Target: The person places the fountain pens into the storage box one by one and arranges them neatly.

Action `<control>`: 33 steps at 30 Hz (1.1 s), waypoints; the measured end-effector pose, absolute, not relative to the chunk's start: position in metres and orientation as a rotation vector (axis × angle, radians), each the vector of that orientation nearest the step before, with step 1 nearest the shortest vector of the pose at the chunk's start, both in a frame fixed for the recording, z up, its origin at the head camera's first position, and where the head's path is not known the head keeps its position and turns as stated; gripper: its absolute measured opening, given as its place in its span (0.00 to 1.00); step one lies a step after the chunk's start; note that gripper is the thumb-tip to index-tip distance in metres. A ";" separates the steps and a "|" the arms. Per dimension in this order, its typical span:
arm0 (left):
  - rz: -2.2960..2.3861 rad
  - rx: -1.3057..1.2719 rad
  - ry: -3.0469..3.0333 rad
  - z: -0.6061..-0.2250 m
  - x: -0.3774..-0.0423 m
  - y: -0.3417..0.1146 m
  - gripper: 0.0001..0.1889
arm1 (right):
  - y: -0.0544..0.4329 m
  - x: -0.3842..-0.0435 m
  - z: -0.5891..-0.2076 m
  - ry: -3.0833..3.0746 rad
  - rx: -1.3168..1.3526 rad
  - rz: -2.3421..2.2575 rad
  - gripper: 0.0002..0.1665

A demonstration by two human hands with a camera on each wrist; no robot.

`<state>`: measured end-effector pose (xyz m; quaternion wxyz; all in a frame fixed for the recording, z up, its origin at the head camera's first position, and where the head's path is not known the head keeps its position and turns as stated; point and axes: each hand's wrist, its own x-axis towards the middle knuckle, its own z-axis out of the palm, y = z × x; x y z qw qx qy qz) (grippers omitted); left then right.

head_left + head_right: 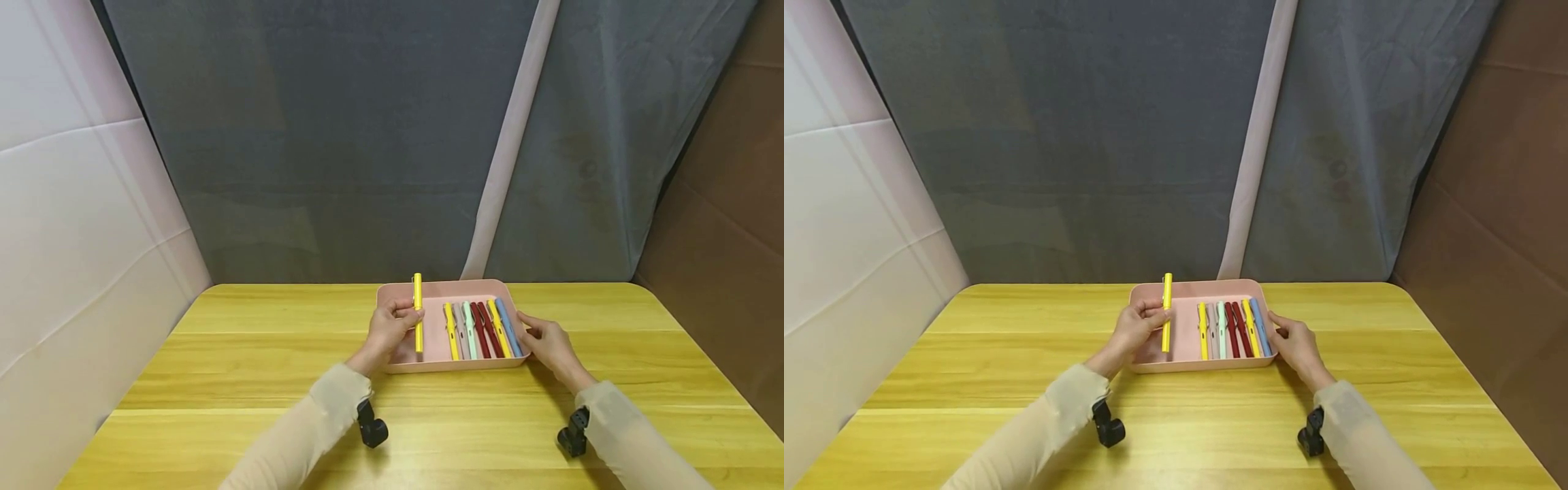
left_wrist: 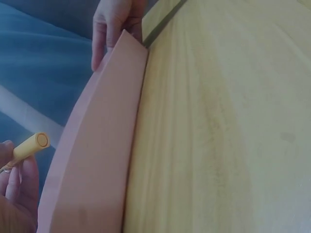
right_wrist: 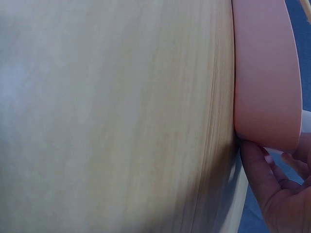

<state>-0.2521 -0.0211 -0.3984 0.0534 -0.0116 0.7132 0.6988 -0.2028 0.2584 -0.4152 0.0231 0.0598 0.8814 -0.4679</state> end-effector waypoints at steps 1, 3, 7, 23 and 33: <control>2.115 -0.039 2.171 -0.399 -0.252 -0.020 0.16 | 0.258 -0.203 -0.415 2.728 0.188 -1.448 0.30; 2.099 -0.039 2.180 -0.402 -0.252 -0.018 0.16 | 0.258 -0.203 -0.416 2.728 0.193 -1.444 0.30; 2.063 -0.041 2.208 -0.406 -0.252 -0.015 0.16 | 0.258 -0.203 -0.416 2.731 0.194 -1.445 0.30; 1.866 -0.101 2.303 -0.414 -0.249 -0.006 0.17 | 0.257 -0.204 -0.418 2.768 0.180 -1.424 0.29; 1.806 -0.111 2.285 -0.417 -0.251 -0.001 0.16 | 0.256 -0.204 -0.418 2.734 0.186 -1.455 0.30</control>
